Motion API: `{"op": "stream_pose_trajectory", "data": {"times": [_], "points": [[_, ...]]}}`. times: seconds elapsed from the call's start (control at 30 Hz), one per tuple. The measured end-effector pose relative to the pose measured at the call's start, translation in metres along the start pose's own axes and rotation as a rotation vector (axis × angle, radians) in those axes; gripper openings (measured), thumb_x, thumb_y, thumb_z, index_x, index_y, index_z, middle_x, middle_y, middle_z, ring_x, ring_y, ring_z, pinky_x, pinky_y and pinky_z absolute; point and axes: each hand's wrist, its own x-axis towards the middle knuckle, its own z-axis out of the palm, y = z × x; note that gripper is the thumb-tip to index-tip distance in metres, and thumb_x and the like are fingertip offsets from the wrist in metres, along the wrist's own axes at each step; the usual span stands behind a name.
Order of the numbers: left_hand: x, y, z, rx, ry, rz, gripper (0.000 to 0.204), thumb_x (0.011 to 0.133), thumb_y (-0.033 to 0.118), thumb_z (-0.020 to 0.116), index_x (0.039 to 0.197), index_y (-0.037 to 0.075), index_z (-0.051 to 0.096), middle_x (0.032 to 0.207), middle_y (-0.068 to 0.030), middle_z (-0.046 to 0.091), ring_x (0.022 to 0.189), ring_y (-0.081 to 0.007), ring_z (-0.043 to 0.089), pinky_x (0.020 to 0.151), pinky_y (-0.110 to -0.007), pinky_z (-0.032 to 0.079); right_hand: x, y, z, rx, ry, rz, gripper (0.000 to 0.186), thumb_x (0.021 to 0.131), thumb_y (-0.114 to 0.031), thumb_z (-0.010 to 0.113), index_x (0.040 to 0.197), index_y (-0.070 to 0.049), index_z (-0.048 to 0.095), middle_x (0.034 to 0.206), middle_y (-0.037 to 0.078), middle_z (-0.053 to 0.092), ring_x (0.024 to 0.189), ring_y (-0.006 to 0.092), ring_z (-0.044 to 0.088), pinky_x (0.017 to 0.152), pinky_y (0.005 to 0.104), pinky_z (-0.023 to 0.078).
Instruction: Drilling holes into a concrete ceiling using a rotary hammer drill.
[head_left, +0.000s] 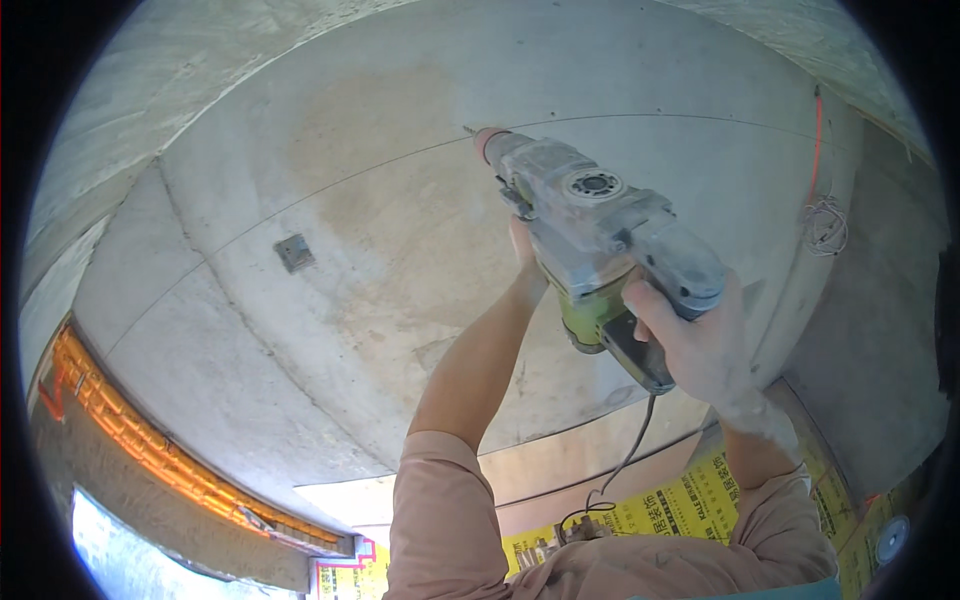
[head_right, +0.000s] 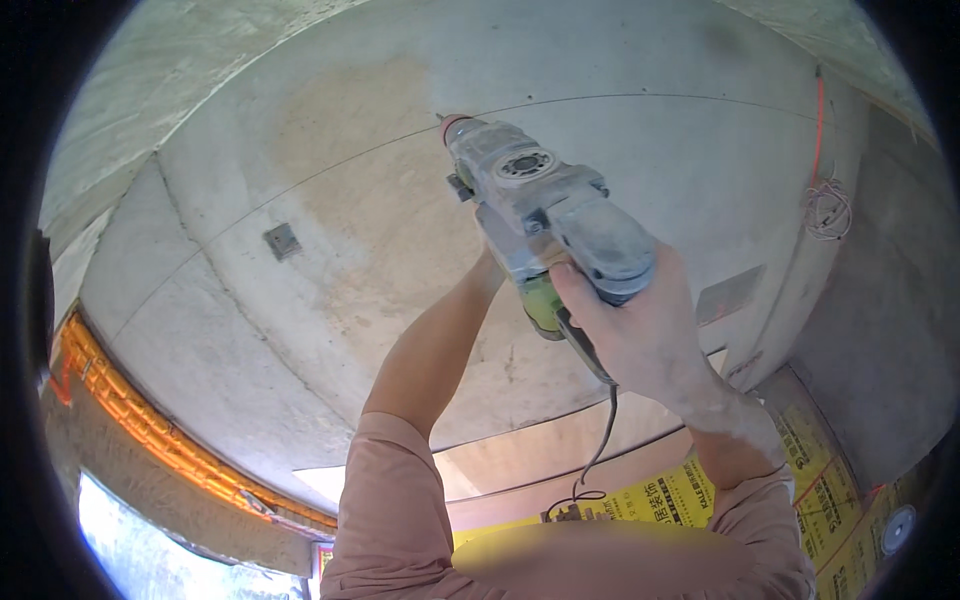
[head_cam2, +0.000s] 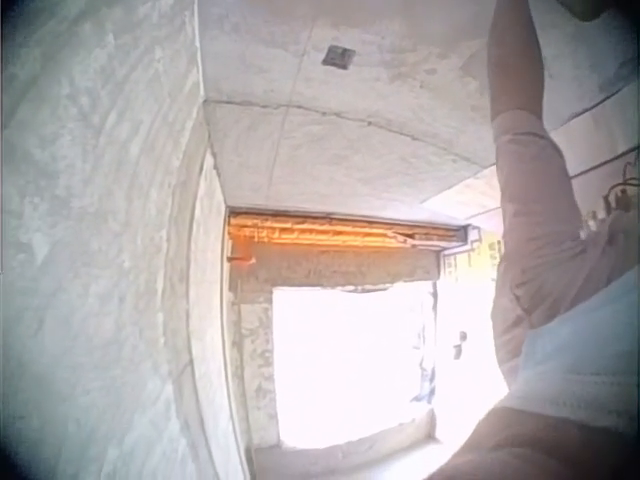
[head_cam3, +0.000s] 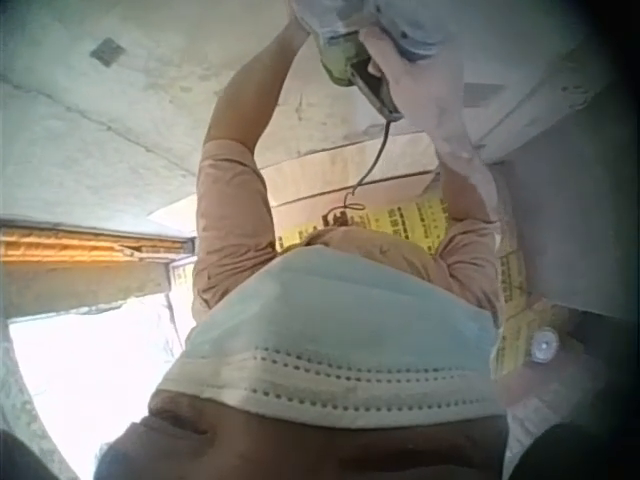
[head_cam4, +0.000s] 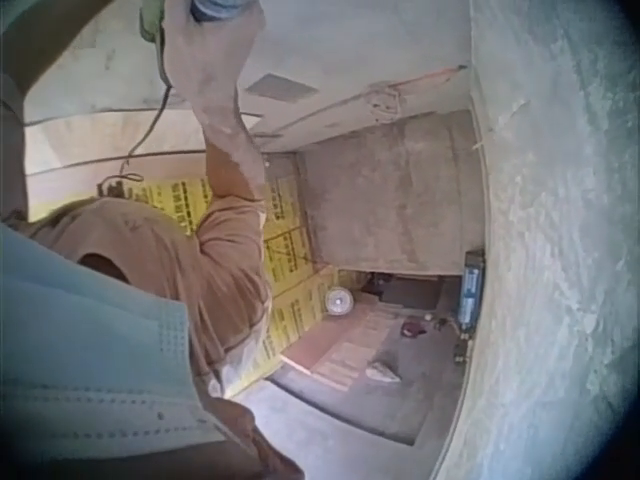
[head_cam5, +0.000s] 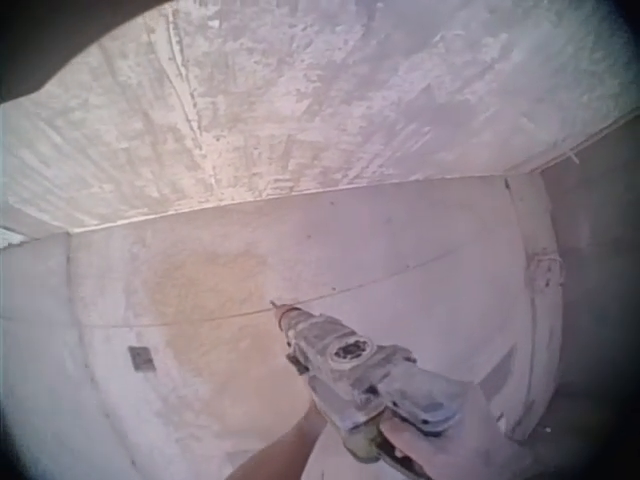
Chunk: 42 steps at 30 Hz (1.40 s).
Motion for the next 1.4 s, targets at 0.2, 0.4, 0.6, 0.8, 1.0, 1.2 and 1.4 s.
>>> {"op": "stream_pose_trajectory", "data": {"times": [0.2,0.4,0.6,0.8,1.0,1.2,1.4], "points": [[-0.012,0.062,-0.027,0.011,0.028,0.056,0.033,0.088,0.030,0.058,0.099,-0.001,0.066,0.096,-0.0100,0.070,0.087,-0.0193,0.063,0.075,-0.040,0.050,0.009,-0.004,0.049,0.060,-0.079,-0.082,0.017,0.089,-0.010,0.066,0.098,0.004,0.063,0.081,0.009,0.068,0.078,0.0134,0.064,0.071,0.0299,0.050],[-0.010,0.082,-0.039,0.003,0.021,0.054,0.035,0.089,0.032,0.056,0.101,0.001,0.066,0.098,-0.0102,0.069,0.090,-0.0207,0.063,0.077,-0.041,0.050,0.009,-0.008,0.075,0.036,-0.050,-0.106,0.017,0.089,-0.010,0.066,0.098,0.004,0.064,0.080,0.010,0.068,0.076,0.0124,0.064,0.070,0.0297,0.050],[-0.007,0.089,-0.043,-0.016,0.006,0.046,0.037,0.090,0.033,0.054,0.104,0.002,0.065,0.100,-0.0105,0.069,0.092,-0.0220,0.063,0.079,-0.042,0.050,0.019,-0.007,0.080,0.025,-0.086,0.001,0.017,0.089,-0.010,0.066,0.099,0.004,0.064,0.077,0.008,0.067,0.072,0.0119,0.064,0.066,0.0288,0.050],[-0.004,0.090,-0.044,-0.023,-0.013,0.038,0.038,0.090,0.035,0.052,0.106,0.003,0.064,0.102,-0.0107,0.068,0.094,-0.0234,0.063,0.082,-0.043,0.050,0.020,-0.004,0.086,0.017,-0.053,-0.043,0.020,0.089,-0.010,0.065,0.102,0.005,0.064,0.082,0.010,0.069,0.076,0.0135,0.065,0.069,0.0311,0.052],[-0.001,0.088,-0.042,-0.035,-0.032,0.024,0.040,0.091,0.037,0.049,0.108,0.004,0.064,0.104,-0.0110,0.067,0.096,-0.0248,0.062,0.084,-0.044,0.050,0.021,-0.008,0.083,0.014,-0.064,-0.060,0.020,0.090,-0.010,0.065,0.102,0.005,0.064,0.083,0.010,0.069,0.076,0.0127,0.064,0.069,0.0305,0.051],[-0.003,0.086,-0.037,-0.070,-0.063,0.022,0.042,0.092,0.039,0.047,0.111,0.005,0.063,0.106,-0.0113,0.067,0.098,-0.0261,0.062,0.086,-0.045,0.049,0.022,-0.016,0.084,-0.028,-0.094,-0.005,0.017,0.089,-0.011,0.065,0.096,0.005,0.065,0.073,0.007,0.066,0.064,0.0102,0.061,0.060,0.0276,0.049],[0.004,0.076,-0.018,-0.181,-0.162,0.020,0.044,0.093,0.040,0.045,0.113,0.006,0.062,0.108,-0.0115,0.066,0.100,-0.0275,0.062,0.088,-0.046,0.049,0.029,-0.028,0.095,-0.113,-0.037,-0.038,0.013,0.088,-0.010,0.064,0.089,0.003,0.064,0.064,0.003,0.062,0.056,0.0102,0.058,0.053,0.0284,0.046]]}}
